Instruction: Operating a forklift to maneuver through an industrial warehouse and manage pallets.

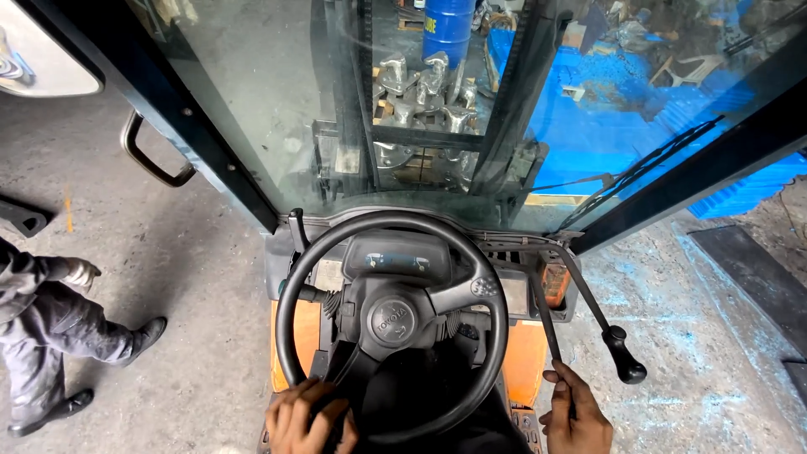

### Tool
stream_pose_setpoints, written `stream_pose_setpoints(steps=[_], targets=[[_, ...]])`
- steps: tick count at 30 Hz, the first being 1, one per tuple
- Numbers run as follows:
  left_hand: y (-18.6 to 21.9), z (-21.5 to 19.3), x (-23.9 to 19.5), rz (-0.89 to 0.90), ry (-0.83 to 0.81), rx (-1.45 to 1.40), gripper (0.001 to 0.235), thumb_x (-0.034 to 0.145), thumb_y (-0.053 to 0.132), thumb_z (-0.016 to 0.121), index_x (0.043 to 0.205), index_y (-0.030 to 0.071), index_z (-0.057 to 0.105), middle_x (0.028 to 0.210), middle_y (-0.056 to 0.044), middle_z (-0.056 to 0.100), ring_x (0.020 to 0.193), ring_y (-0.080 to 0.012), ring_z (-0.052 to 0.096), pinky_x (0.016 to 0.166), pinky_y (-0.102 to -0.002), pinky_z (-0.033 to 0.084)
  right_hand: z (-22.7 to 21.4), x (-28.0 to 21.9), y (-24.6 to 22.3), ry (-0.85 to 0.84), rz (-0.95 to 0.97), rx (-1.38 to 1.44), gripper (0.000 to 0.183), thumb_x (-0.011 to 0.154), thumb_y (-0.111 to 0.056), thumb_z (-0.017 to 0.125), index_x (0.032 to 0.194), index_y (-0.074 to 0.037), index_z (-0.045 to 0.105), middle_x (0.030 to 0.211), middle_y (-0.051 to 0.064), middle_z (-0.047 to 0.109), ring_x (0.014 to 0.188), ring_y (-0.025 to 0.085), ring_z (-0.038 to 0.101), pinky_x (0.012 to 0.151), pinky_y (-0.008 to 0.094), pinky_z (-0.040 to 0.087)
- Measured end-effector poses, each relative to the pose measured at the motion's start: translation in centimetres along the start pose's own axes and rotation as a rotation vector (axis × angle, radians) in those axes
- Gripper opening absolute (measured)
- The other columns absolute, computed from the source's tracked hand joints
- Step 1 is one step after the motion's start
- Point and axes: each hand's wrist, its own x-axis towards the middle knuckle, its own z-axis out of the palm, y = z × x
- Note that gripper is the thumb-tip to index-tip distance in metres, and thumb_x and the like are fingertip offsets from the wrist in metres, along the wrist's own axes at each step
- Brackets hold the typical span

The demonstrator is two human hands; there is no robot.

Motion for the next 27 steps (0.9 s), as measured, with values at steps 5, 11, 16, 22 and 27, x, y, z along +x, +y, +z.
stream_pose_setpoints(steps=[5, 11, 16, 22, 27], targets=[[-0.5, -1.4, 3.1, -0.079, 0.02, 0.012, 0.032, 0.066, 0.019, 0.082, 0.095, 0.014, 0.069, 0.109, -0.008, 0.067, 0.11, -0.0314, 0.065, 0.101, -0.049, 0.046, -0.2, -0.7, 0.8, 0.0, -0.002, -0.042, 0.035, 0.103, -0.015, 0.05, 0.132, -0.008, 0.067, 0.099, 0.006, 0.079, 0.048, 0.017, 0.069, 0.046, 0.032, 0.056], [-2.5, -1.2, 5.9, -0.315, 0.066, 0.047, 0.052, 0.062, 0.018, 0.088, 0.107, 0.007, 0.065, 0.123, -0.017, 0.062, 0.119, -0.0358, 0.059, 0.098, -0.048, 0.047, 0.6, -0.5, 3.6, 0.013, -0.013, -0.057, 0.035, 0.103, -0.017, 0.049, 0.132, -0.007, 0.067, 0.101, 0.008, 0.078, 0.052, 0.016, 0.07, 0.05, 0.031, 0.058], [-3.5, -1.1, 8.4, -0.464, -0.003, -0.062, 0.075, 0.06, 0.022, 0.089, 0.125, 0.002, 0.057, 0.131, -0.021, 0.055, 0.124, -0.0391, 0.058, 0.102, -0.049, 0.049, 1.7, 0.3, 6.8, 0.028, 0.017, -0.019, 0.043, 0.104, -0.024, 0.045, 0.136, -0.005, 0.064, 0.105, 0.013, 0.078, 0.058, 0.015, 0.07, 0.051, 0.032, 0.059], [-5.3, 0.2, 7.8, -0.537, -0.097, -0.135, 0.084, 0.057, 0.02, 0.087, 0.131, 0.002, 0.053, 0.132, -0.022, 0.054, 0.124, -0.039, 0.057, 0.099, -0.049, 0.049, 5.6, 6.4, 29.0, -0.135, -0.175, 0.12, 0.066, 0.107, -0.047, 0.043, 0.141, 0.008, 0.056, 0.115, 0.022, 0.071, 0.08, 0.007, 0.068, 0.084, 0.027, 0.051], [-5.6, 0.9, 7.2, -0.543, -0.084, -0.194, 0.083, 0.058, 0.019, 0.087, 0.131, 0.002, 0.052, 0.132, -0.021, 0.054, 0.124, -0.0371, 0.058, 0.101, -0.049, 0.049, 5.3, 7.6, 30.2, -0.236, 0.059, 0.176, 0.063, 0.102, -0.041, 0.044, 0.143, 0.005, 0.053, 0.117, 0.021, 0.072, 0.062, 0.013, 0.063, 0.072, 0.028, 0.054]])
